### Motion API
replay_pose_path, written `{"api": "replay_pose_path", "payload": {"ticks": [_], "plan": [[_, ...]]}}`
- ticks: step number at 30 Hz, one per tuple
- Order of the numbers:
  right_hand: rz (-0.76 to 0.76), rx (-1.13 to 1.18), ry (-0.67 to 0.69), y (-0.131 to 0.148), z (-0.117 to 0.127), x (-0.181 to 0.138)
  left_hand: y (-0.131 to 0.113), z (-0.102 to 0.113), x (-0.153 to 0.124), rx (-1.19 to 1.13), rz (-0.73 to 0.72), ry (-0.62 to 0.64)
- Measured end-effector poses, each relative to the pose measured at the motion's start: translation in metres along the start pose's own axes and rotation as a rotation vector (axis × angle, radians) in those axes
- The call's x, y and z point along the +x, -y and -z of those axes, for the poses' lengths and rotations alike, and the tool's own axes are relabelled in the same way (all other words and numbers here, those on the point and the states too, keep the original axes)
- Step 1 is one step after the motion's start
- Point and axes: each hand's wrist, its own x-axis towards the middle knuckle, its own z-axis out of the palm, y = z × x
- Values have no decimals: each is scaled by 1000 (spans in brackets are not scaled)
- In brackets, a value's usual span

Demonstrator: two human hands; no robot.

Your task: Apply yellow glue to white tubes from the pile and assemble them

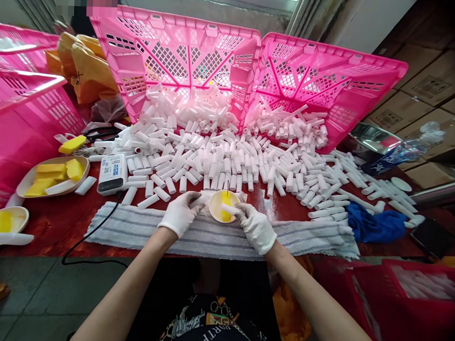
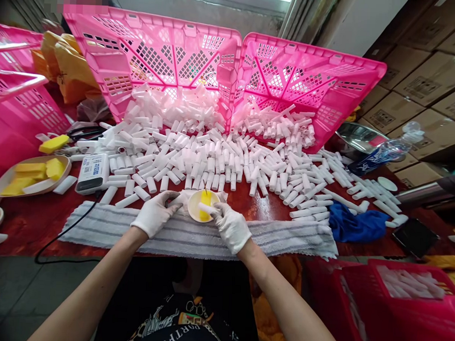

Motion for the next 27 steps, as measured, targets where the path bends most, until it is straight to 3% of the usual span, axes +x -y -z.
{"api": "replay_pose_path", "payload": {"ticks": [3, 7, 9, 14, 18, 23, 27], "plan": [[4, 83, 1, 0, -5, -1, -2, 0, -5, -77, -4, -12], [92, 58, -96, -7, -8, -5, -5, 5, -7, 58, -23, -115], [116, 36, -106, -9, -8, -6, -6, 5, -8, 34, 19, -105], [187, 30, -114, -11, -8, -7, -10, 0, -10, -310, 103, -61], [277, -18, -118, -7, -5, -14, -19, 0, -17, -686, 251, 2], [136, 131, -130, 13, 4, -32, -33, 0, -30, -996, 389, 49], [-103, 342, -170, 27, 16, -34, -41, -8, -41, -1019, 334, 171]]}}
